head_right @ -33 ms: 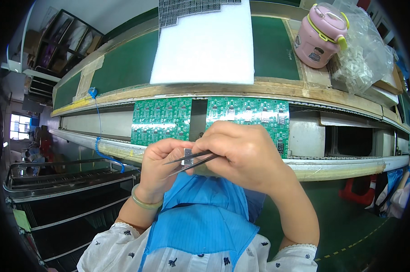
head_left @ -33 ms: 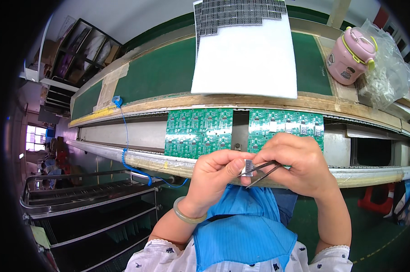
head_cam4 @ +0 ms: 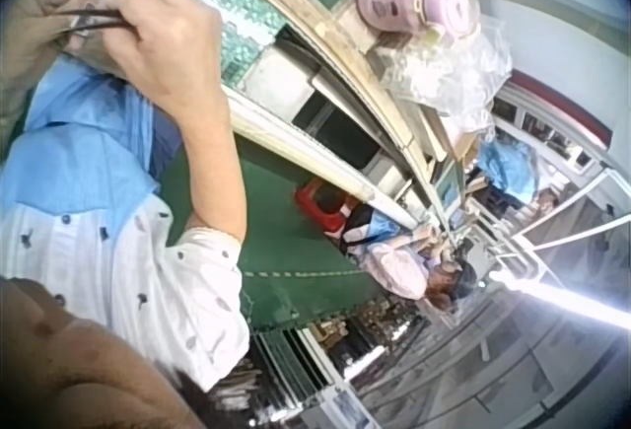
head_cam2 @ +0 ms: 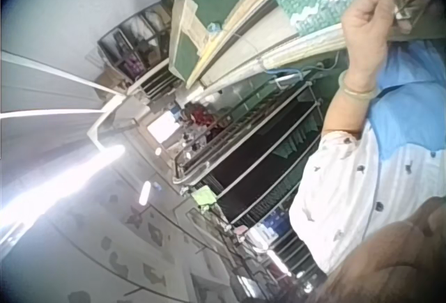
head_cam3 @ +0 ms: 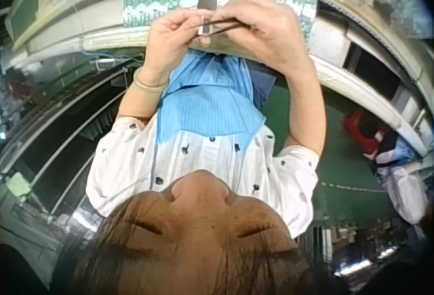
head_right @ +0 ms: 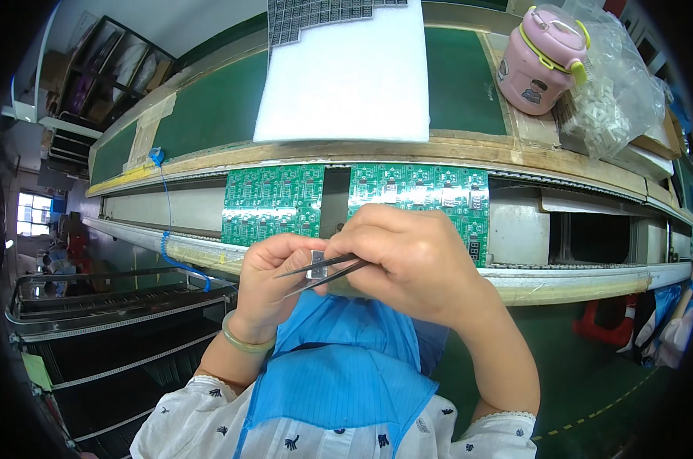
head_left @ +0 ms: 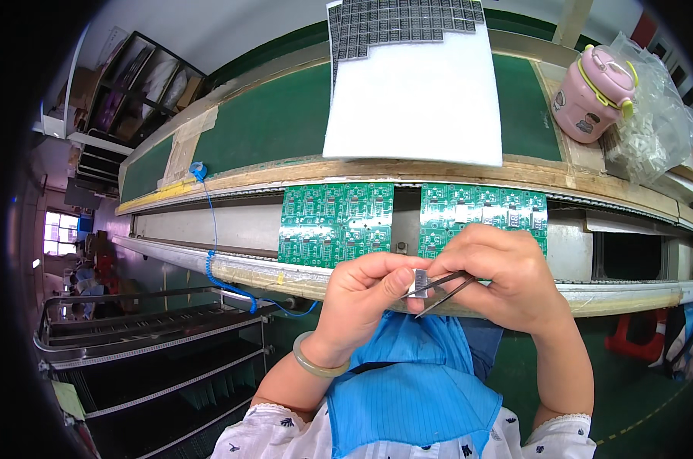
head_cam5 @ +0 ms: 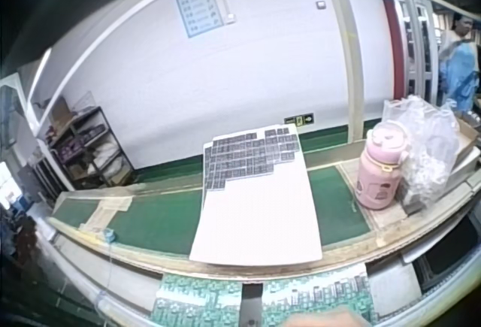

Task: The person places small rectangular electronic components onto a green circuit board using tweezers and their fingers. They repeatedly pick components from a white foam sheet, position them on the board, and press them into place.

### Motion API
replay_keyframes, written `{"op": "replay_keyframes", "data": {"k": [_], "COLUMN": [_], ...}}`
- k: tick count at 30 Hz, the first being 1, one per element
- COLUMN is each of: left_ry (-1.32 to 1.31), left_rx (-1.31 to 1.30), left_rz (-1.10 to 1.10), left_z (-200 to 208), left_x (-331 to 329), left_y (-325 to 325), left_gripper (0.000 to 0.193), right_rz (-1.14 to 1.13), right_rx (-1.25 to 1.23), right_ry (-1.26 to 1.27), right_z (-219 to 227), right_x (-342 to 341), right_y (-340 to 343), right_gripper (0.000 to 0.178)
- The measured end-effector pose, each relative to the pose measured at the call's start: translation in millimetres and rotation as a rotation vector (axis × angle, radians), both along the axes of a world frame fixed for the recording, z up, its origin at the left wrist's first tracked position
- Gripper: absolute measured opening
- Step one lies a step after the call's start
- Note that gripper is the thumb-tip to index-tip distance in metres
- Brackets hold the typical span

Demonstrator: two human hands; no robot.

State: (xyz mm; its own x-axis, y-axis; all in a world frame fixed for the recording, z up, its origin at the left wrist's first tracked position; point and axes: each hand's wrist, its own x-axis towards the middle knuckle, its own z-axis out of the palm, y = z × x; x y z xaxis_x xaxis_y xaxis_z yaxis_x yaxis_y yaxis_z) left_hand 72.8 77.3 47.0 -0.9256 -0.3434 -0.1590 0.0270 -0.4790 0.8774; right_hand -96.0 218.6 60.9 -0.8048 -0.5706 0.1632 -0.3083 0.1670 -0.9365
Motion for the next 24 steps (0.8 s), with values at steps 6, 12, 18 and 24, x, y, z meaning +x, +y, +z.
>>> {"op": "replay_keyframes", "data": {"k": [6, 12, 18, 24], "left_ry": [-0.018, -0.006, -0.027, 0.071], "left_rx": [0.006, 0.023, -0.020, -0.016], "left_rz": [0.002, -0.001, -0.019, 0.006], "left_z": [1, -3, -1, -6], "left_x": [-1, 0, -1, -6], "left_y": [0, 0, -4, -3], "left_gripper": [0.026, 0.024, 0.023, 0.021], "right_rz": [-0.027, -0.056, -0.091, -0.134], "right_rx": [0.001, 0.004, 0.010, 0.010], "right_ry": [0.013, 0.022, 0.031, 0.037], "right_z": [1, 4, -10, -11], "right_x": [0, 0, -1, 10], "right_y": [0, 1, 4, 10], "right_gripper": [0.021, 0.021, 0.022, 0.022]}}
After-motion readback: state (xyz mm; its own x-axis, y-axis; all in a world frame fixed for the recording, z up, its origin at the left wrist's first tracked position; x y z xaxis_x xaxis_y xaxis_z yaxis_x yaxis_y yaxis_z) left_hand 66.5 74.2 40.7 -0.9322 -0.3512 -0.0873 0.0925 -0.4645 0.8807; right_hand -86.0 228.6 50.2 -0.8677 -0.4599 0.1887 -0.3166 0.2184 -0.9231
